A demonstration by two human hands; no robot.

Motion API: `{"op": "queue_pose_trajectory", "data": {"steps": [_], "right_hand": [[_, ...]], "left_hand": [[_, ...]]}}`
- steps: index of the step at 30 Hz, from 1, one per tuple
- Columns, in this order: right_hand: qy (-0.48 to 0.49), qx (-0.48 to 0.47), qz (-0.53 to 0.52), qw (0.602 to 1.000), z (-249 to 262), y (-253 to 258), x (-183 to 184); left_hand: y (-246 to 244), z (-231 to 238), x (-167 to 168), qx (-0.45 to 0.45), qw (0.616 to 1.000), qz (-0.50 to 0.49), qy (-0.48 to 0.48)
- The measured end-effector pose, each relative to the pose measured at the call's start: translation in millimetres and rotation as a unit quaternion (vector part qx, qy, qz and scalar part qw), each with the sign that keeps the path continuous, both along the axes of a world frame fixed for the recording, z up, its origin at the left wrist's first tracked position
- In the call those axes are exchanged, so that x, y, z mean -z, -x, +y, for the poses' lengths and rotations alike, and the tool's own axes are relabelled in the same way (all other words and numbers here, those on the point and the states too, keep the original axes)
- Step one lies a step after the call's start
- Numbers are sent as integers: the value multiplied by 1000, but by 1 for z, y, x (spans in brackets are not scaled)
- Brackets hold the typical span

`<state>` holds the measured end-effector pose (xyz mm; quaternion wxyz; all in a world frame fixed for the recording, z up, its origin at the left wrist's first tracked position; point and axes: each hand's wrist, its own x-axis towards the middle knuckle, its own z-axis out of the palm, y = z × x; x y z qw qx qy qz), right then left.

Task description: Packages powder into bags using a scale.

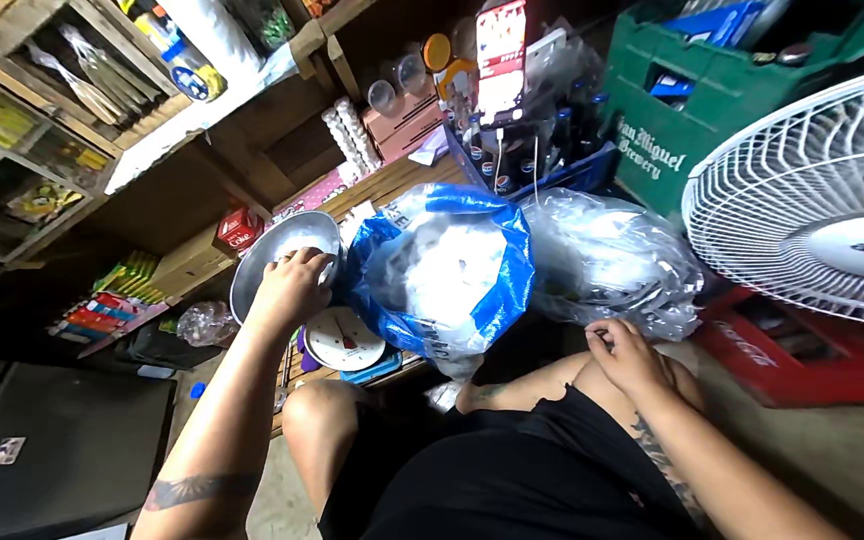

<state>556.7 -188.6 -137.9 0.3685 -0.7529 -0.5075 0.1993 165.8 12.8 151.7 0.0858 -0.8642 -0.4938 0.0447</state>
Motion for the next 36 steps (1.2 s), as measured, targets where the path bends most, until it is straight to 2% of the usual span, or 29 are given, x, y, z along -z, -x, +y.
{"op": "queue_pose_trajectory", "data": {"steps": [9, 13, 20, 25, 36], "right_hand": [[8, 2, 4, 1000, 0, 0, -2], [6, 4, 3, 1000, 1, 0, -1], [16, 2, 11, 1000, 1, 0, -3], [5, -6, 18, 1000, 1, -1, 1], [6, 0, 12, 1000, 1, -1, 1]], "left_hand": [[-3, 7, 3, -14, 999, 8, -34], [-4, 7, -1, -28, 999, 6, -15], [11, 12, -17, -4, 991, -129, 35], [18, 10, -29, -17, 983, -178, 29], [23, 5, -27, 19, 981, -195, -7]]}}
